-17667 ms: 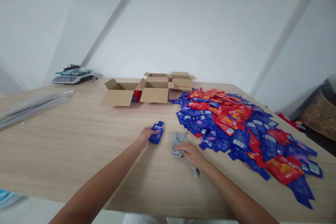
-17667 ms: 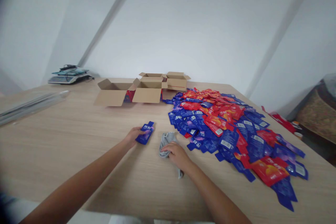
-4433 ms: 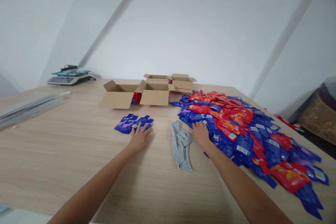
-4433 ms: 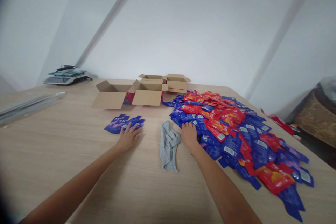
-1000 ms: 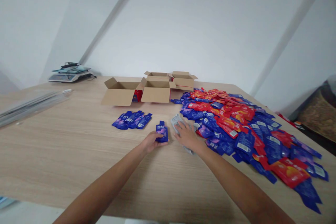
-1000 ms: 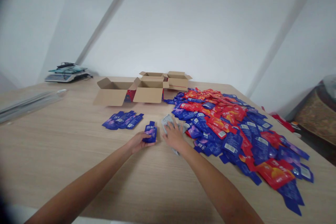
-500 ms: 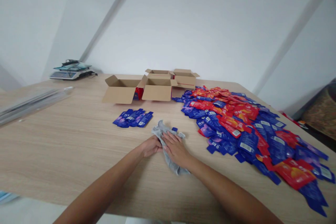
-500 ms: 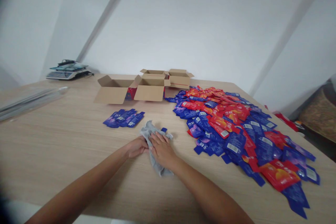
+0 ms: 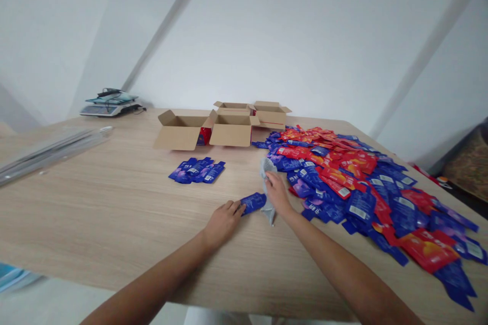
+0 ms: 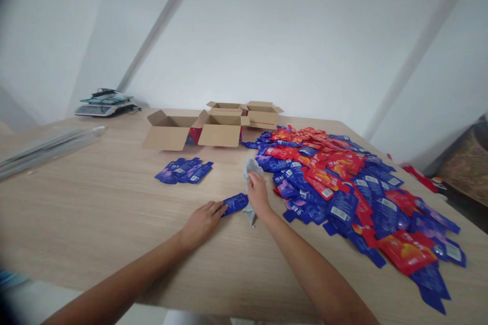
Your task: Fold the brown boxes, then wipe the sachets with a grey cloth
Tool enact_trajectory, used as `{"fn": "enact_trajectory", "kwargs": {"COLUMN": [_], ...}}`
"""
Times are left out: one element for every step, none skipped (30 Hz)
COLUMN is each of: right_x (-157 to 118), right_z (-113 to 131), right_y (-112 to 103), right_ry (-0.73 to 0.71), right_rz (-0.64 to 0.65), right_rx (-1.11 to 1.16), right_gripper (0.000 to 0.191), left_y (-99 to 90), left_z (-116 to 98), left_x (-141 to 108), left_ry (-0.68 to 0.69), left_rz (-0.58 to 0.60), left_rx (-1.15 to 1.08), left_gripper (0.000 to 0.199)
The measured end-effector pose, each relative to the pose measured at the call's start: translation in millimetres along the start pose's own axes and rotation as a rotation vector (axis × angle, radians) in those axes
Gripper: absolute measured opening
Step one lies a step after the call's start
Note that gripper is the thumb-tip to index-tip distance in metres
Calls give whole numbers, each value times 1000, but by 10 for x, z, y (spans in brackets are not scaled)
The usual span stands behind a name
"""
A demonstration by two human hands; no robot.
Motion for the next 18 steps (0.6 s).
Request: {"fn": "enact_trajectory", "kwargs": {"right_x": [-109, -233, -356, -456, -527, -559, -553, -513, -448, -369, -285, -208, -140, -82, -30, 20, 69, 121], "right_z": [217, 426, 566, 643, 678, 662, 604, 512, 389, 247, 98, -42, -163, -261, -335, -391, -433, -470], "right_y": [119, 294, 444, 553, 639, 686, 700, 691, 658, 607, 542, 470, 395, 313, 224, 125, 20, -89], "right_ry": [-105, -212, -270, -293, -309, -307, -294, -272, -237, -192, -143, -100, -68, -46, -33, -24, -15, -1], "right_rz": [41, 135, 201, 236, 271, 291, 306, 323, 338, 349, 355, 359, 360, 353, 335, 301, 254, 197], "right_rx": [-8, -40, -78, -113, -152, -188, -221, -250, -277, -303, -328, -353, -376, -395, -409, -418, -427, -440], "right_gripper": [41, 41, 43, 45, 46, 47, 48, 49, 49, 49, 50, 50, 50, 49, 48, 47, 46, 44], "left_y": [39, 73, 99, 114, 120, 116, 102, 83, 59, 30, -14, -72, -147, -236, -328, -415, -489, -547], "left_z": [-50, -95, -131, -158, -174, -179, -169, -149, -121, -82, -25, 59, 181, 350, 568, 814, 1070, 1300], "left_x": [16, 36, 57, 76, 93, 107, 118, 126, 131, 132, 128, 121, 111, 97, 75, 42, -1, -41], "left_ry": [10, 22, 34, 43, 50, 54, 52, 50, 51, 56, 57, 50, 24, -31, -119, -230, -355, -468], "left_rz": [20, 39, 54, 62, 67, 65, 59, 52, 43, 32, 12, -17, -57, -106, -160, -216, -266, -299], "left_rx": [72, 135, 188, 230, 261, 281, 290, 290, 283, 265, 231, 178, 104, 12, -89, -184, -263, -311], "left_gripper": [37, 33, 29, 25, 23, 21, 22, 23, 26, 28, 30, 30, 28, 27, 28, 31, 36, 39]}}
Point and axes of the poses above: each hand's wrist, its own x-axis towards the middle knuckle, its own y-axis out of the palm, z = x × y, the point moved 9 cm from there along x, towards the middle knuckle, and after that the axes turned 12 degrees about z, right-handed, at the moved point
